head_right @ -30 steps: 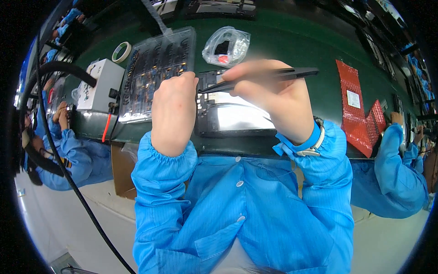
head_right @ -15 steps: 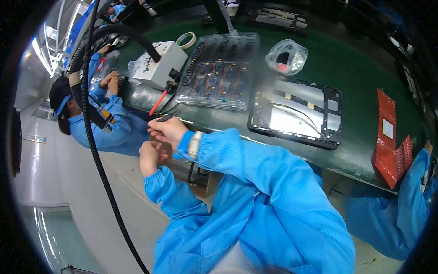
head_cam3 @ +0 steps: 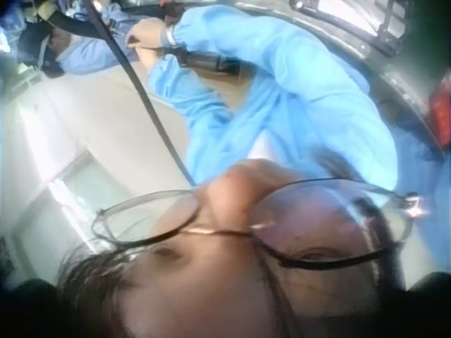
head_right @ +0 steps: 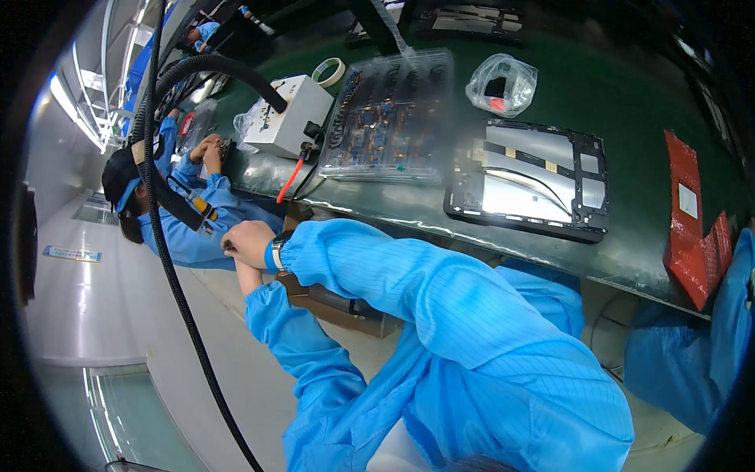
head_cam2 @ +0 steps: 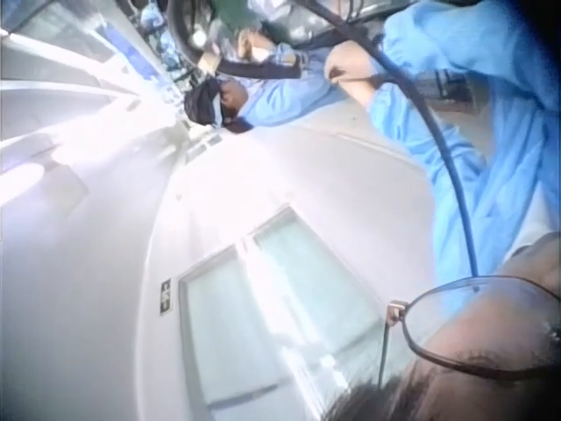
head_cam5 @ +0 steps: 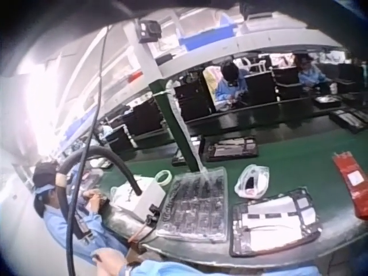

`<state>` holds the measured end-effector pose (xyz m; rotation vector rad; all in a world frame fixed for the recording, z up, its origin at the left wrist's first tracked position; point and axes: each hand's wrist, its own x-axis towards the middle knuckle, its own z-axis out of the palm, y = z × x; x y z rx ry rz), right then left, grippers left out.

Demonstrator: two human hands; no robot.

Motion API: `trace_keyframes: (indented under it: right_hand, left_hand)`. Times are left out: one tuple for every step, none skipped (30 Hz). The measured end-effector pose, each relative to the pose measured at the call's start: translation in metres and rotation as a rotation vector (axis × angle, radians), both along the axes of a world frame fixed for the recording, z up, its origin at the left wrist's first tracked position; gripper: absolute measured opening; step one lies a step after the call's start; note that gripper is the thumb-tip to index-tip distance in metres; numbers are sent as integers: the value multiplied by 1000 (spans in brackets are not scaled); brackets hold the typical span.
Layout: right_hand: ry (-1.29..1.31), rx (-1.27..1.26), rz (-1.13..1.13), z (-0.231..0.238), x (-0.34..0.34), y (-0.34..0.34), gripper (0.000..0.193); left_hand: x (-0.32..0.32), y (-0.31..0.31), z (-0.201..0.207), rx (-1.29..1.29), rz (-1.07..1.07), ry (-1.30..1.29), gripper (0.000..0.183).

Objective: The person assembles tablet devices by retrieving small parts and ribbon cables, attaching and pressing them onto tablet frames using tweezers and hands, and placing the assembled tablets onto an upper conveyor shelf.

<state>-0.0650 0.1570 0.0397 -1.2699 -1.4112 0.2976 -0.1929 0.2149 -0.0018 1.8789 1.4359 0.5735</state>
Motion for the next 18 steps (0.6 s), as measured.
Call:
trace_keyframes:
  right_hand:
    - [-94, -13, 1, 1, 4, 1, 13]
    - [-93, -15, -1, 1, 6, 1, 13]
    - [-143, -19, -5, 1, 9, 0, 13]
    - [-193, -23, -6, 1, 11, 0, 13]
    - [-190, -23, -5, 0, 10, 1, 13]
    - [-112, -24, 6, -3, 8, 1, 14]
    - [-35, -24, 18, -6, 6, 1, 15]
    - [-37, -29, 16, -9, 2, 3, 15]
    - [208, -71, 44, -9, -4, 4, 13]
    - [458, -110, 55, -8, -6, 7, 15]
    - [629, -256, 107, -21, -14, 23, 17]
    - [636, -253, 107, -20, -20, 28, 17]
    - [1087, -353, 239, -20, -25, 32, 16]
    - [1539, -447, 375, -23, -28, 33, 16]
    - [1653, -499, 413, -21, -30, 33, 15]
    - [1656, -499, 414, -20, -31, 31, 15]
    - [1728, -531, 454, -20, -31, 28, 15]
    - [1803, -556, 482, -21, -26, 23, 16]
  left_hand:
    - [0, 1, -2, 27, 1, 5, 30]
    - [0, 3, -3, 54, 4, 10, 30]
    - [1, 4, -4, 83, 7, 17, 29]
    - [1, 5, -4, 111, 11, 24, 29]
    - [1, 7, -5, 141, 18, 31, 29]
    - [1, 7, -7, 166, 19, 32, 29]
    - [0, 8, -10, 192, 22, 33, 28]
    - [0, 8, -12, 216, 25, 34, 28]
    - [-3, 8, -13, 243, 37, 43, 28]
    - [0, 8, -12, 273, 33, 53, 27]
    - [3, 8, -12, 301, 28, 63, 27]
    - [3, 9, -11, 332, 30, 73, 27]
    - [3, 10, -11, 363, 32, 82, 27]
    - [3, 11, -11, 392, 32, 91, 26]
    - [-2, 13, -11, 394, 32, 95, 26]
    - [-7, 14, -10, 397, 29, 83, 24]
    - [-10, 14, -10, 399, 25, 69, 21]
    - [2, 4, 1, 395, 12, 69, 21]
